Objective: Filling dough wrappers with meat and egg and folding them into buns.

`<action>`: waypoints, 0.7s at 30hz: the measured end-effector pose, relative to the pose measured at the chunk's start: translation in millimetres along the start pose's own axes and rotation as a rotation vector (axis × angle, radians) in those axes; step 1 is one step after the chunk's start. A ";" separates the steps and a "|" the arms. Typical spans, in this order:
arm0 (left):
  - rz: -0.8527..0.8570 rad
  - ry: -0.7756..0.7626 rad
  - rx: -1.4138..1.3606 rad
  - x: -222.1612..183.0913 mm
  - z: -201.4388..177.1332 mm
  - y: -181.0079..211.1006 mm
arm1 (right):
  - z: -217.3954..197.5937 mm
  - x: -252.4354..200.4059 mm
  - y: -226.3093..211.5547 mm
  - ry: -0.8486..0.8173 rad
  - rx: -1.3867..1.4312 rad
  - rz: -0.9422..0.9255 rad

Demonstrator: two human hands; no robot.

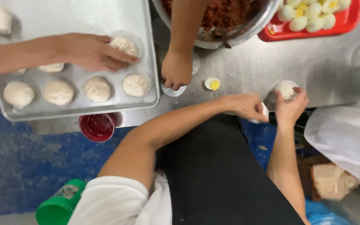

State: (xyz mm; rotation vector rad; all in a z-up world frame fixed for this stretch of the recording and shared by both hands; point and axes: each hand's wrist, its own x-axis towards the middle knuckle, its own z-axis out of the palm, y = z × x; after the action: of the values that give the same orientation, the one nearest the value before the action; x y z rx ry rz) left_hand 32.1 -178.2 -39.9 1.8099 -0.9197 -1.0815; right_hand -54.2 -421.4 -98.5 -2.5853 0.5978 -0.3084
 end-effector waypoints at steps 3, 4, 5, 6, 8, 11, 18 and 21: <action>0.065 -0.093 -0.364 -66.8 -36.1 22.0 | 0.9 23.3 -5.9 0.008 -0.111 -0.080; 0.203 -0.030 -0.479 -95.8 -49.1 26.8 | -5.7 24.5 -15.4 -0.067 0.302 0.183; 0.343 0.034 -0.591 -124.8 -61.6 31.5 | -12.1 25.6 -24.7 -0.148 0.712 0.448; 0.340 0.039 -0.593 -153.3 -75.7 28.5 | -17.4 24.8 -34.9 -0.155 0.713 0.446; 0.394 0.314 -0.678 -209.9 -102.8 23.3 | -29.4 23.3 -54.7 -0.148 0.898 0.517; 0.322 0.711 -0.672 -266.6 -146.2 -2.1 | -37.6 25.1 -83.0 -0.113 0.949 0.462; -0.034 1.208 -0.164 -265.2 -213.6 -74.1 | -79.8 37.9 -160.8 -0.071 1.009 0.172; -0.132 1.257 0.271 -245.7 -214.3 -122.6 | -97.6 38.6 -178.4 -0.071 1.077 0.121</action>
State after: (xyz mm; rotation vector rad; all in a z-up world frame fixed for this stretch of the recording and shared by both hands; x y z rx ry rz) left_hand 159.6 144.3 -8.1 2.2498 -0.1557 0.2483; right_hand 13.0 -335.1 77.2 -1.5123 0.3913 -0.3623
